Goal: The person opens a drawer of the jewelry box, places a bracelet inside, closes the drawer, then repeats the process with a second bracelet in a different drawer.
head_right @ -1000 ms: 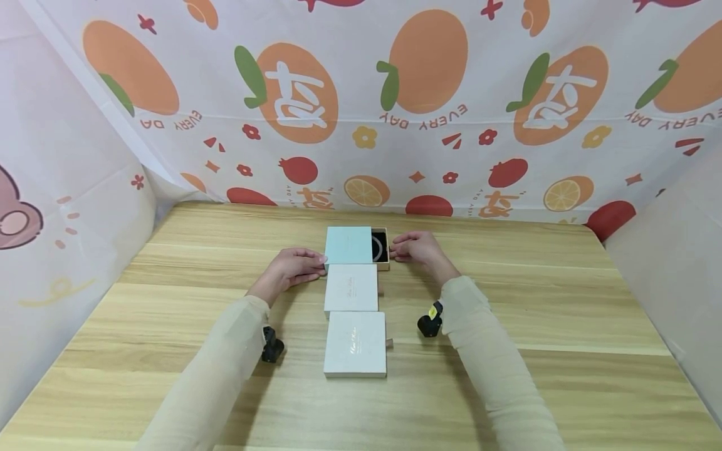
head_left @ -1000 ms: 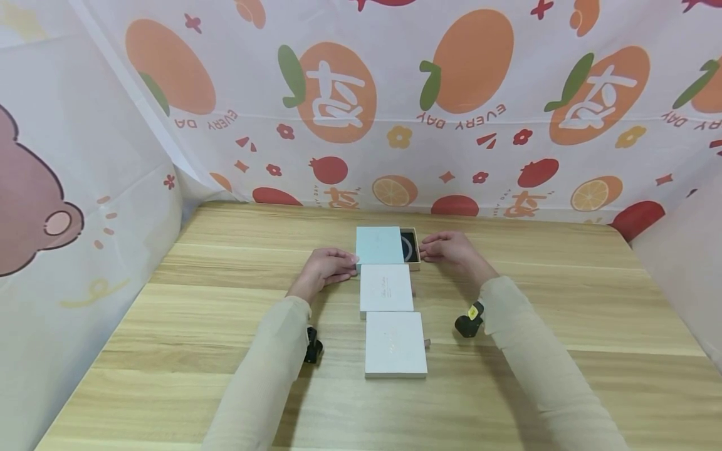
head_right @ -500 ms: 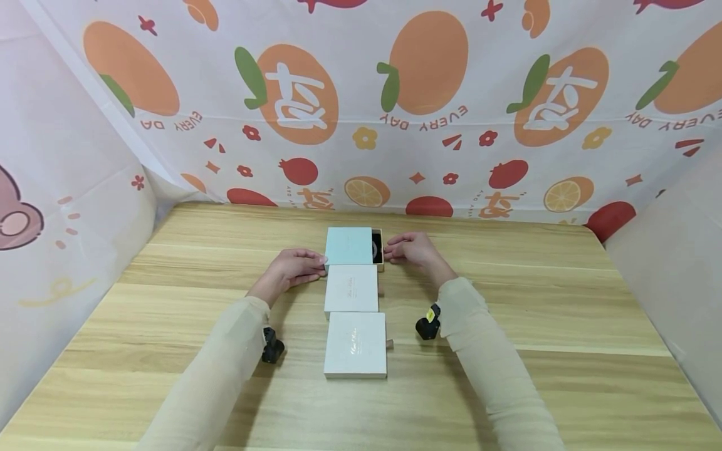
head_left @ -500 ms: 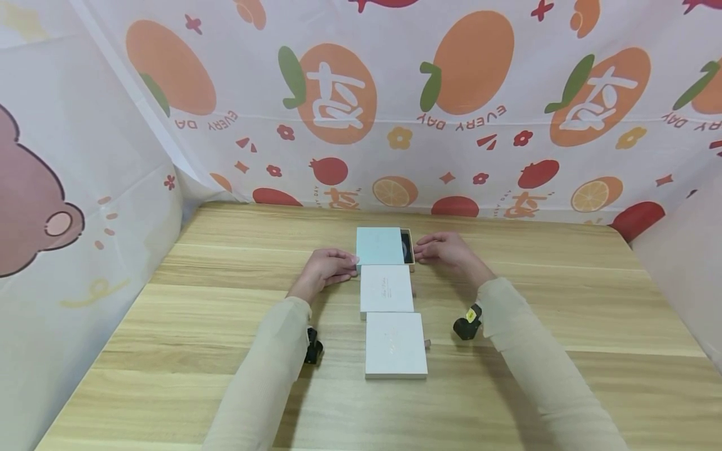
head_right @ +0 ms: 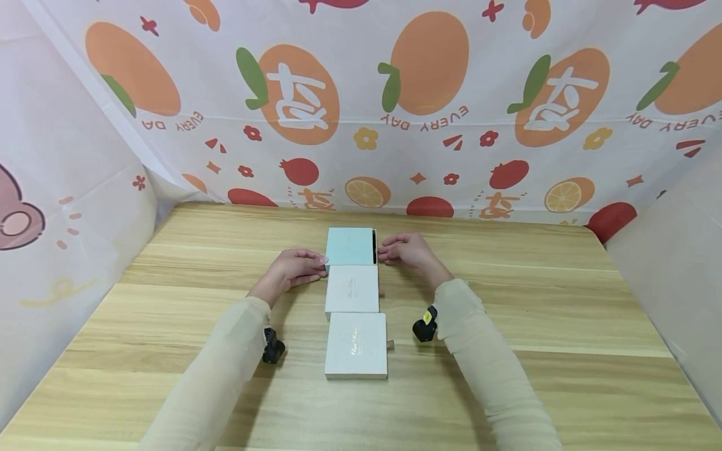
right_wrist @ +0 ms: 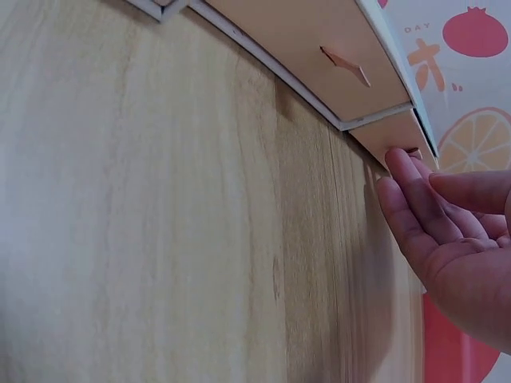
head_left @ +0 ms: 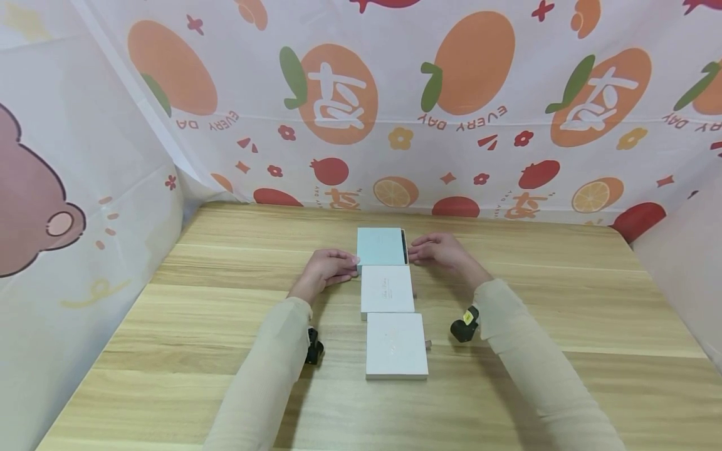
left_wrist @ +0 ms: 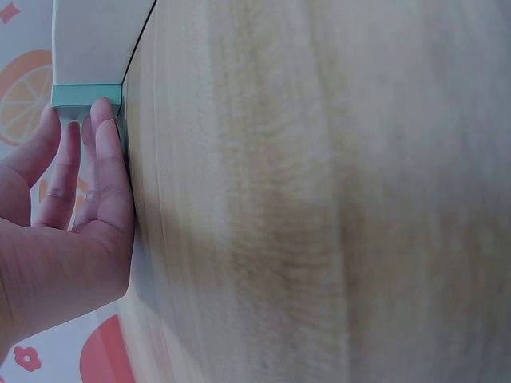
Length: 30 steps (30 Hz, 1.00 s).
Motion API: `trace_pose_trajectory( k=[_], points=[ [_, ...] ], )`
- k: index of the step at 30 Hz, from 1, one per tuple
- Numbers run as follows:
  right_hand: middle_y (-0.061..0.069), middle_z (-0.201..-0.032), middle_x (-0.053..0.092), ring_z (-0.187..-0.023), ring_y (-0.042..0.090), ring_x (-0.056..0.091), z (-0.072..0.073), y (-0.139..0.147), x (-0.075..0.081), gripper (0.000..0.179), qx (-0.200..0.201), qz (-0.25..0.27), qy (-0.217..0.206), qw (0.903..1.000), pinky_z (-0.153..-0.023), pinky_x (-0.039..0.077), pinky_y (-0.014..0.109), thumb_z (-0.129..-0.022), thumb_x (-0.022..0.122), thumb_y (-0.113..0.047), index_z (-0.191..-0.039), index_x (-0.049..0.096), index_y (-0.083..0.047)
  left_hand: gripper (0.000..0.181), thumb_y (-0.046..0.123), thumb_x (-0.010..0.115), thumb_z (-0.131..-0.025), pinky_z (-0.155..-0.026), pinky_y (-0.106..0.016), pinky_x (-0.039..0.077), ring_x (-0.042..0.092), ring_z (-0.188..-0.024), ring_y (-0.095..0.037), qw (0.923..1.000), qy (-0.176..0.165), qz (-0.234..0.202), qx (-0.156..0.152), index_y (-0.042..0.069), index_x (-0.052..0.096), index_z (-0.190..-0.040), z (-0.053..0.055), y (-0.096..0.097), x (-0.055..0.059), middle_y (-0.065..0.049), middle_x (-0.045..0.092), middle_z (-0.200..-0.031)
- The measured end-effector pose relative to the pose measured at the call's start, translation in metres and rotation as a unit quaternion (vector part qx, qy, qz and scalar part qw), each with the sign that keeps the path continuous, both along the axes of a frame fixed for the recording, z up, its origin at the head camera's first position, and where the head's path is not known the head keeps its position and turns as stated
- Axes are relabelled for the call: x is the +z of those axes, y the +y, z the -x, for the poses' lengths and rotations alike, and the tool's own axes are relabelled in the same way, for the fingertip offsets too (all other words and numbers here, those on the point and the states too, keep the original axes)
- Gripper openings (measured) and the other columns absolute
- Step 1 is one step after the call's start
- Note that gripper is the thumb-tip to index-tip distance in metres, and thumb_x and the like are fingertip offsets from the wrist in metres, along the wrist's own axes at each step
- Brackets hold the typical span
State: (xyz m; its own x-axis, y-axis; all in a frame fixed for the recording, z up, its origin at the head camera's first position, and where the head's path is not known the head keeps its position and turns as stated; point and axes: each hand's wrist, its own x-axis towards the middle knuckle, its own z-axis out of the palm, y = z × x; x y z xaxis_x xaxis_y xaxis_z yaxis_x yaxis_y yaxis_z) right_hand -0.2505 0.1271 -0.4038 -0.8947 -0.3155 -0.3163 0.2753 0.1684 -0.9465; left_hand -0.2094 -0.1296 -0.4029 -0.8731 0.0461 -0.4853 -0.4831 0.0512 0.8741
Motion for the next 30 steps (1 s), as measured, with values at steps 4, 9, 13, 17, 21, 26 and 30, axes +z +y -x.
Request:
trace_pose_trajectory(
  k=[4,9,13,17,21,26,30],
  points=[
    [0.027,-0.115,0.056,-0.097,0.028,0.062,-0.001,-0.0023,0.0004,0.032,0.006,0.008,0.003,0.9999,-0.085,0.05,0.039,-0.09,0.046,0.01,-0.121,0.046,0.014,0.022,0.007,0.064,-0.086,-0.072,-0.027,0.054,0.065,-0.073,-0.015,1.0,0.0,0.003,-0.001,-0.003,0.06,-0.105,-0.001,0.0001,0.0006,-0.009,0.068,-0.089],
    [0.026,-0.114,0.057,-0.097,0.027,0.062,-0.0026,-0.0057,0.002,0.031,0.005,0.0,0.002,1.0,-0.086,0.049,0.041,-0.089,0.048,0.01,-0.12,0.048,0.012,0.023,0.008,0.064,-0.086,-0.072,-0.027,0.054,0.065,-0.073,-0.015,1.0,0.0,0.005,-0.002,-0.003,0.06,-0.106,-0.001,0.0002,0.0005,-0.008,0.067,-0.088],
    [0.025,-0.113,0.058,-0.095,0.026,0.063,-0.0031,-0.0086,0.0022,0.031,-0.001,0.002,-0.006,1.0,-0.087,0.048,0.041,-0.088,0.049,0.01,-0.119,0.049,0.011,0.023,0.008,0.064,-0.086,-0.072,-0.028,0.054,0.065,-0.074,-0.015,1.0,0.0,0.004,-0.002,-0.003,0.06,-0.105,-0.0017,-0.0001,0.0006,-0.008,0.068,-0.087],
    [0.025,-0.111,0.059,-0.094,0.025,0.063,-0.003,-0.0102,0.0017,0.03,-0.002,0.0,-0.006,1.0,-0.087,0.049,0.041,-0.088,0.049,0.01,-0.118,0.05,0.011,0.022,0.007,0.064,-0.086,-0.072,-0.028,0.054,0.065,-0.073,-0.015,1.0,0.0,0.003,0.0,-0.003,0.06,-0.105,-0.002,-0.0001,0.0005,-0.008,0.068,-0.087],
    [0.024,-0.11,0.06,-0.095,0.026,0.063,-0.0025,-0.0101,0.001,0.029,0.002,-0.008,-0.002,1.0,-0.086,0.049,0.04,-0.089,0.049,0.01,-0.117,0.051,0.011,0.022,0.007,0.064,-0.085,-0.072,-0.028,0.054,0.065,-0.074,-0.015,1.0,0.0,0.002,0.002,-0.003,0.061,-0.105,-0.0009,0.0007,-0.0002,-0.008,0.068,-0.087],
    [0.025,-0.111,0.059,-0.099,0.029,0.061,-0.0015,-0.0083,-0.0003,0.029,0.007,-0.006,-0.001,1.0,-0.086,0.049,0.04,-0.089,0.048,0.01,-0.118,0.05,0.011,0.022,0.006,0.064,-0.085,-0.071,-0.027,0.055,0.065,-0.073,-0.016,1.0,0.003,0.002,0.003,-0.003,0.061,-0.105,-0.0001,0.0008,-0.0011,-0.008,0.067,-0.085],
    [0.024,-0.113,0.058,-0.099,0.029,0.061,-0.0009,-0.0059,0.0003,0.03,0.012,0.0,-0.001,0.9999,-0.086,0.049,0.04,-0.089,0.048,0.009,-0.12,0.049,0.011,0.022,0.005,0.064,-0.085,-0.07,-0.027,0.055,0.065,-0.072,-0.015,1.0,0.005,0.002,0.006,-0.004,0.061,-0.104,0.0002,0.0008,-0.0008,-0.008,0.067,-0.084]
  ],
)
